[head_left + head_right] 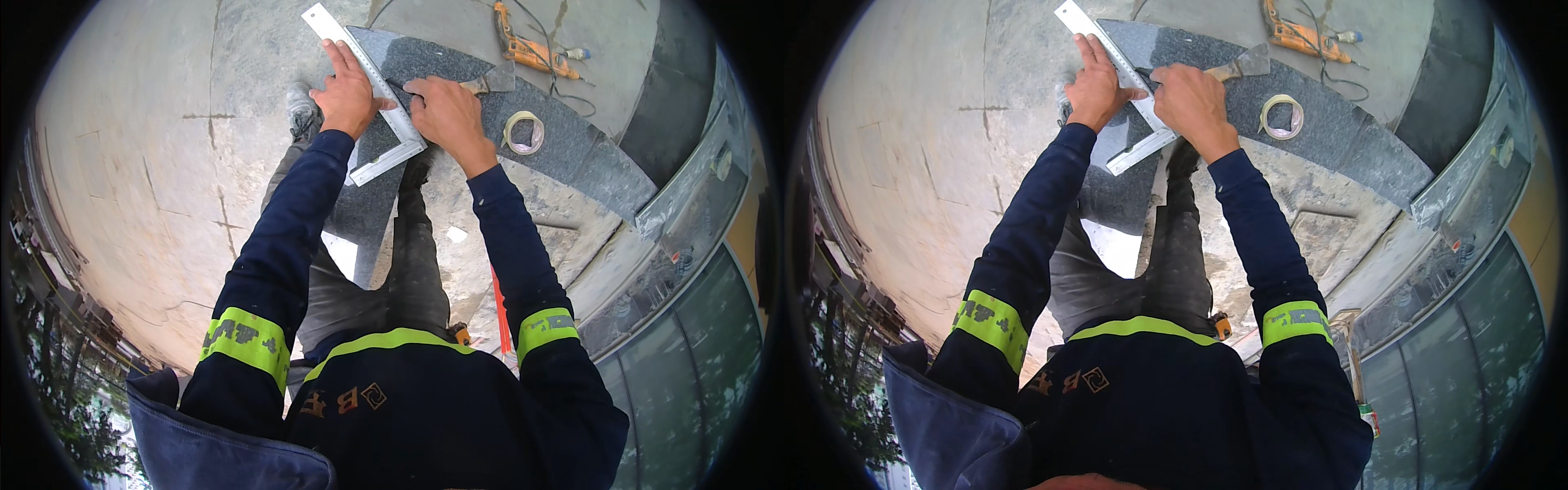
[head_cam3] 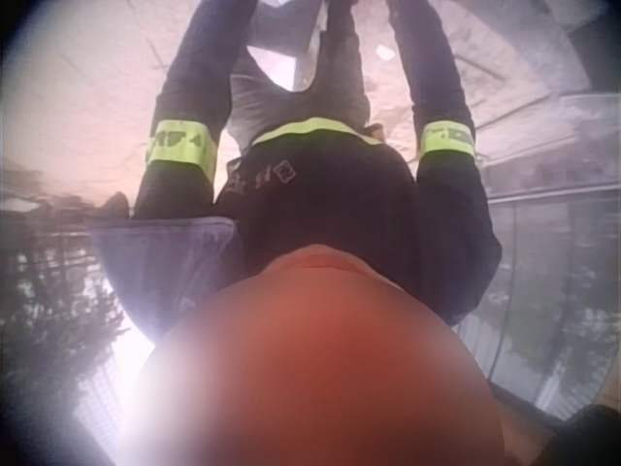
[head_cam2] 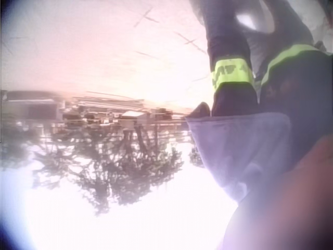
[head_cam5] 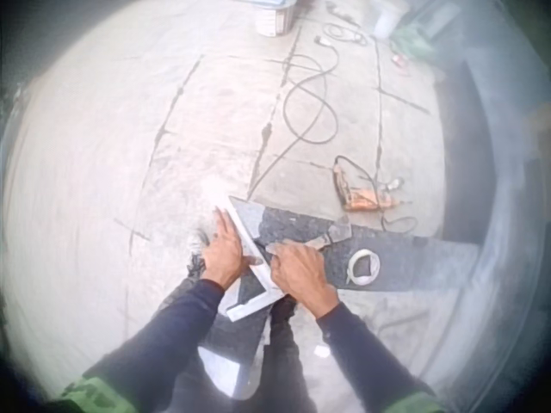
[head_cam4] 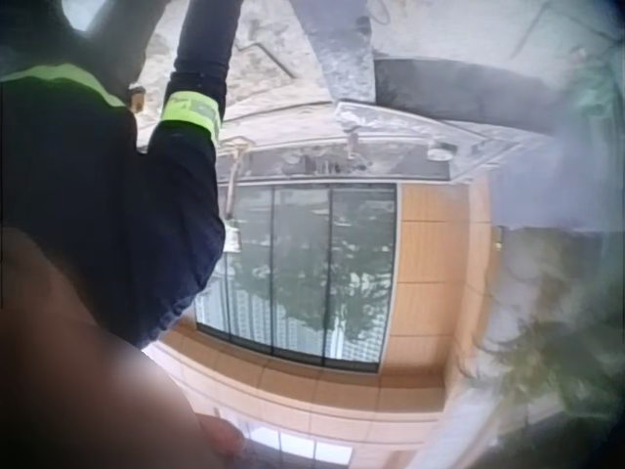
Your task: The person positions a stone slab, marks a cut line using a square and pencil, then uses an angle grinder to cut along the marked line. The slab is handled and repositioned during the process.
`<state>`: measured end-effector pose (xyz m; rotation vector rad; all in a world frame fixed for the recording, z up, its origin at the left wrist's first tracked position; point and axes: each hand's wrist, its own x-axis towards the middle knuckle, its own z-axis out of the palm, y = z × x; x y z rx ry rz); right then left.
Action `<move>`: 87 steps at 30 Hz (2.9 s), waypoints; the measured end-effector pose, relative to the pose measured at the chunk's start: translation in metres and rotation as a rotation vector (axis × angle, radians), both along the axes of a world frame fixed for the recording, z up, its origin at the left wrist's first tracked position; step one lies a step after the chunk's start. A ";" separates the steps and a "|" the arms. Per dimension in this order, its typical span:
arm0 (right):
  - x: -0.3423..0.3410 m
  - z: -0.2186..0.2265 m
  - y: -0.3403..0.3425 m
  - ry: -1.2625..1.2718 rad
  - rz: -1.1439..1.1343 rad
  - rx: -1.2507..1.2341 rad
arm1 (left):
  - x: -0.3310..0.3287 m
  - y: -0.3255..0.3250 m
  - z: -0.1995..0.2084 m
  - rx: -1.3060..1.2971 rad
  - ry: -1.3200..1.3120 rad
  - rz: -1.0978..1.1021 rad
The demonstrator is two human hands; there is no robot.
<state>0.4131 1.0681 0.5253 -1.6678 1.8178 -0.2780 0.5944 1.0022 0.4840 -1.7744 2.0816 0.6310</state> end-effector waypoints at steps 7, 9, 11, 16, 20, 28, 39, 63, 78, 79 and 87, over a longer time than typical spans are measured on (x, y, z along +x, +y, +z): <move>-0.010 0.008 0.022 0.005 0.000 0.067 | 0.002 0.001 -0.004 -0.051 -0.019 -0.035; -0.009 0.009 0.023 0.010 0.004 0.051 | 0.003 0.002 -0.006 -0.073 -0.007 -0.046; -0.007 0.009 0.024 0.022 0.001 0.063 | 0.004 0.003 -0.008 -0.090 -0.004 -0.058; -0.008 0.011 0.034 0.042 0.005 0.079 | 0.006 0.004 -0.011 -0.103 0.006 -0.068; -0.011 0.013 0.043 0.046 0.018 0.101 | 0.007 0.004 -0.013 -0.130 0.019 -0.081; -0.012 0.018 0.047 0.064 0.006 0.119 | 0.006 0.003 -0.011 -0.115 0.010 -0.073; -0.015 0.016 0.059 0.061 0.009 0.132 | 0.006 0.003 -0.011 -0.089 0.006 -0.041; 0.062 -0.055 0.133 -0.363 -0.811 0.102 | 0.019 -0.002 -0.023 -0.140 0.266 0.111; 0.103 -0.053 0.215 -0.685 -0.784 0.208 | 0.088 -0.003 -0.032 0.130 1.184 1.064; 0.105 -0.054 0.221 -0.674 -0.769 0.192 | 0.095 0.007 -0.031 0.103 1.158 1.069; 0.109 -0.056 0.239 -0.504 -0.764 0.270 | 0.118 0.042 -0.060 0.056 1.100 1.077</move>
